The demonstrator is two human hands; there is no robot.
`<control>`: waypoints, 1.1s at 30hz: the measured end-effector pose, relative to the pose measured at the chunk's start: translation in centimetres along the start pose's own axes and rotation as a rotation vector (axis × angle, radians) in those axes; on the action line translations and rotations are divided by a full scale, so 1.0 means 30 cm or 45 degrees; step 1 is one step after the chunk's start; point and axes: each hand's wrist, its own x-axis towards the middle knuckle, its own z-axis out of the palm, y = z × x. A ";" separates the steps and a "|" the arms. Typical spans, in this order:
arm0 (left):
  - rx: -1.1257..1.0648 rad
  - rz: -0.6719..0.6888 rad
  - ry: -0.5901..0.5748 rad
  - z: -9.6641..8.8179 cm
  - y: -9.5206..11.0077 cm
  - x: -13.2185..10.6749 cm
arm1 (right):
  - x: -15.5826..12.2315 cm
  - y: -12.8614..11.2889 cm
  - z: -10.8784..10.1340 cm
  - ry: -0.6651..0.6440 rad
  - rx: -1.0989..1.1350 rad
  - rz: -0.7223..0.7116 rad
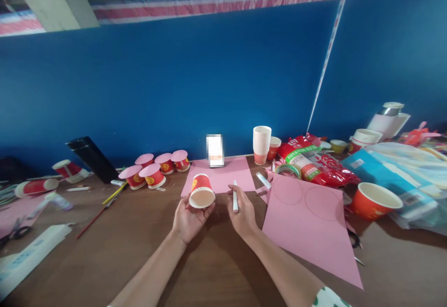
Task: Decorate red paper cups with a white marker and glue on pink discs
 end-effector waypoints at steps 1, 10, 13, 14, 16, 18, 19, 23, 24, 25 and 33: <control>0.005 -0.012 -0.015 0.000 0.001 -0.002 | 0.000 0.001 0.001 0.000 -0.004 -0.005; 0.022 -0.111 -0.209 0.006 0.002 -0.026 | -0.015 0.009 0.003 -0.065 0.001 -0.042; 0.049 -0.123 -0.184 0.005 0.002 -0.025 | -0.017 0.001 -0.001 -0.063 -0.022 -0.053; 0.056 -0.124 -0.171 0.005 0.002 -0.024 | -0.017 -0.004 -0.004 -0.066 -0.024 -0.058; 0.060 -0.131 -0.154 0.005 0.002 -0.023 | -0.016 -0.015 -0.009 -0.093 -0.018 -0.069; 0.055 -0.157 -0.156 0.003 0.002 -0.023 | -0.015 -0.024 -0.014 -0.126 -0.006 -0.070; 0.052 -0.170 -0.163 0.002 0.001 -0.023 | -0.014 -0.027 -0.015 -0.138 -0.002 -0.066; 0.060 -0.160 -0.192 -0.007 -0.003 -0.023 | -0.014 -0.029 -0.014 -0.161 0.021 -0.043; 0.065 -0.152 -0.196 -0.009 -0.004 -0.023 | -0.015 -0.027 -0.014 -0.170 0.030 -0.037; 0.066 -0.145 -0.191 -0.011 -0.004 -0.022 | -0.016 -0.026 -0.014 -0.180 0.041 -0.033; -0.036 -0.085 0.009 -0.004 0.009 -0.024 | -0.022 -0.019 -0.014 -0.226 0.094 -0.004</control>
